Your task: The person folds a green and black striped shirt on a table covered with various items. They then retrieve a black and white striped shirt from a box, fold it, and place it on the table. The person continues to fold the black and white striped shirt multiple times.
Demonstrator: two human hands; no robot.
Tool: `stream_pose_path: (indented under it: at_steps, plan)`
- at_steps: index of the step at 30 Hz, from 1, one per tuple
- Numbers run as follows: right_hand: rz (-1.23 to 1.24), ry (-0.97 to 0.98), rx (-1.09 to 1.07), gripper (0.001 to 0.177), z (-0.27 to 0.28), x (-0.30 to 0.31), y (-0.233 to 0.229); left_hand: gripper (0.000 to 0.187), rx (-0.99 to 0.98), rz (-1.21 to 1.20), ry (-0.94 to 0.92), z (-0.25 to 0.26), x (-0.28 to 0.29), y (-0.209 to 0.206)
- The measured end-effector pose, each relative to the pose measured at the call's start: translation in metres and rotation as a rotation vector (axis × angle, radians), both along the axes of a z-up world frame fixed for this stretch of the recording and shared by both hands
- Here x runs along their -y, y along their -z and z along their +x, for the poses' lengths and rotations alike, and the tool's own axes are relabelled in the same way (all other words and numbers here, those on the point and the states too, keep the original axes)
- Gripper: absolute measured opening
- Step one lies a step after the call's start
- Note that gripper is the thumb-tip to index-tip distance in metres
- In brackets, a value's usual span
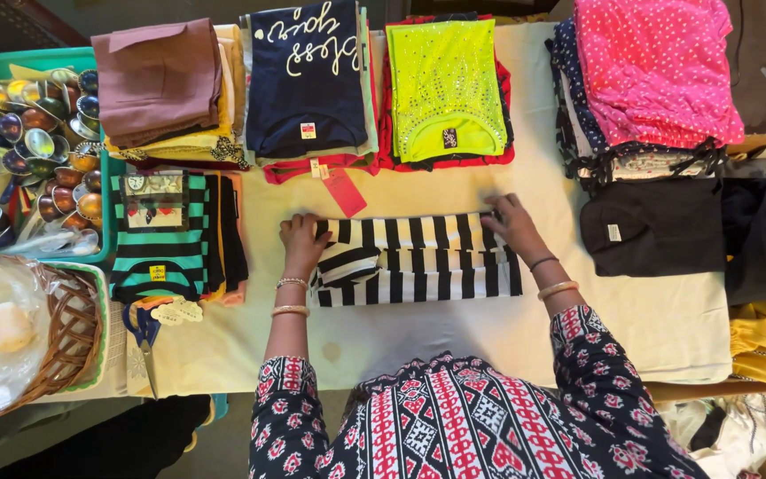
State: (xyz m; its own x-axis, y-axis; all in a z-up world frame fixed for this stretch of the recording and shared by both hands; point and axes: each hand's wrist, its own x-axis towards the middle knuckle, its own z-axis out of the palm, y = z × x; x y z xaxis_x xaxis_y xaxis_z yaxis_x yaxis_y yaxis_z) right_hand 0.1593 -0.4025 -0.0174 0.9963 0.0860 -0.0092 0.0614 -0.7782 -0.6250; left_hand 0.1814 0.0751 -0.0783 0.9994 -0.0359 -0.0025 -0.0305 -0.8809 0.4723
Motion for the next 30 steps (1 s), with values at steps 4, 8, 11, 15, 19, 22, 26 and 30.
stream_pose_path:
  at_steps: [4, 8, 11, 15, 19, 22, 26, 30]
  plan:
    - [0.071, 0.006, -0.216, 0.038, 0.005, 0.015, 0.022, 0.032, -0.045, 0.020, -0.002, 0.003, -0.008, 0.021]
    - [-0.018, 0.174, -0.188, 0.027, 0.002, 0.018, 0.020, 0.037, 0.102, -0.014, -0.096, -0.010, 0.009, -0.008]
    - [-0.033, 0.259, -0.120, 0.022, -0.003, 0.007, 0.001, 0.044, 0.255, 0.009, -0.132, -0.032, 0.032, -0.043]
    - [0.003, 0.332, -0.026, 0.016, -0.009, 0.009, 0.011, 0.042, 0.282, -0.131, 0.075, -0.069, 0.053, -0.080]
    - [0.006, 0.346, 0.047, 0.017, -0.016, 0.008, 0.012, 0.043, 0.238, -0.119, 0.259, -0.092, 0.055, -0.094]
    - [-0.004, 0.333, 0.120, 0.019, -0.023, 0.001, 0.010, 0.035, 0.258, -0.034, 0.289, -0.101, 0.050, -0.074]
    - [-0.026, 0.318, 0.087, 0.033, -0.037, -0.007, 0.012, 0.012, 0.320, 0.114, 0.228, -0.103, 0.052, -0.069]
    - [-0.034, 0.296, 0.085, 0.047, -0.053, -0.010, 0.011, 0.010, 0.363, 0.056, 0.205, -0.104, 0.064, -0.090]
